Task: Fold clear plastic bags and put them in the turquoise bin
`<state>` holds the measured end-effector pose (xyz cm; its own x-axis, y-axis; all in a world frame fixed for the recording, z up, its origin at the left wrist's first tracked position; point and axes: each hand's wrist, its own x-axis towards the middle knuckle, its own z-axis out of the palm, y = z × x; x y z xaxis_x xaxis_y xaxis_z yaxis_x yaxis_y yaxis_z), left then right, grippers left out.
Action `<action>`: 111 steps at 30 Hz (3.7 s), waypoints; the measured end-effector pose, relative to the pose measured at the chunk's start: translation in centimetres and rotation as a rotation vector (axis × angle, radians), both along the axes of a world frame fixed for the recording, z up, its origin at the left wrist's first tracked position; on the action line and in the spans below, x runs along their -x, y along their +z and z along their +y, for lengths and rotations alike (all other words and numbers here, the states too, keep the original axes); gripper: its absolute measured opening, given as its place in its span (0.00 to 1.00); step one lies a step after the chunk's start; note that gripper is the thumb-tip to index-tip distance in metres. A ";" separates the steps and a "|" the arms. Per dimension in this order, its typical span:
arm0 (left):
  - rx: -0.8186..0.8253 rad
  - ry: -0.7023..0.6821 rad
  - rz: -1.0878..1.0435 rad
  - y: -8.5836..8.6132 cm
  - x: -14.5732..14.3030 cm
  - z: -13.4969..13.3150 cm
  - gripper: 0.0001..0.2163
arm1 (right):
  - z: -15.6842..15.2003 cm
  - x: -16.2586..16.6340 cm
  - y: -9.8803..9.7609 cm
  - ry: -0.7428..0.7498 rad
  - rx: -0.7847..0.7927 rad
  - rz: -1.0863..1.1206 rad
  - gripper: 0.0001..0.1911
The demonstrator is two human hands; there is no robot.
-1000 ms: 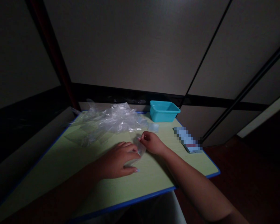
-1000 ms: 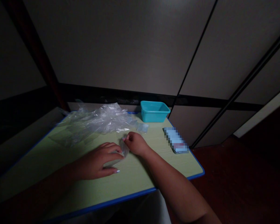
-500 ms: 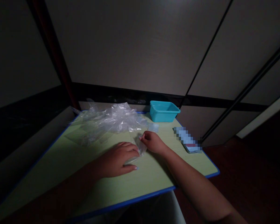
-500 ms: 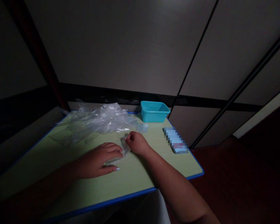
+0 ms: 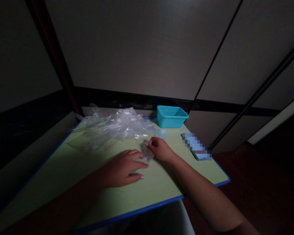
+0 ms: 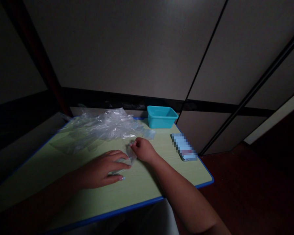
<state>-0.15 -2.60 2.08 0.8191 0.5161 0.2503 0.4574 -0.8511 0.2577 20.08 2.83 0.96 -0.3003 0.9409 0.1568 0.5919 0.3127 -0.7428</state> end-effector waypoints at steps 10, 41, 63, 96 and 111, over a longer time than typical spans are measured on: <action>0.073 0.017 -0.003 0.4 -0.2 -0.2 0.17 | -0.2 0.1 0.3 -0.028 0.033 -0.009 0.13; 0.081 0.010 -0.048 0.5 -0.2 -0.2 0.11 | -1.2 -0.2 1.5 -0.033 0.069 -0.228 0.06; 0.034 -0.030 -0.057 -0.2 0.1 0.2 0.12 | -1.0 0.3 0.1 0.249 0.210 0.240 0.08; 0.067 0.031 -0.025 0.8 0.1 -0.3 0.23 | -1.1 0.0 0.3 0.182 0.107 0.168 0.09; 0.006 0.068 0.054 0.4 -0.3 -0.3 0.22 | -1.3 0.4 0.3 0.226 0.124 0.252 0.11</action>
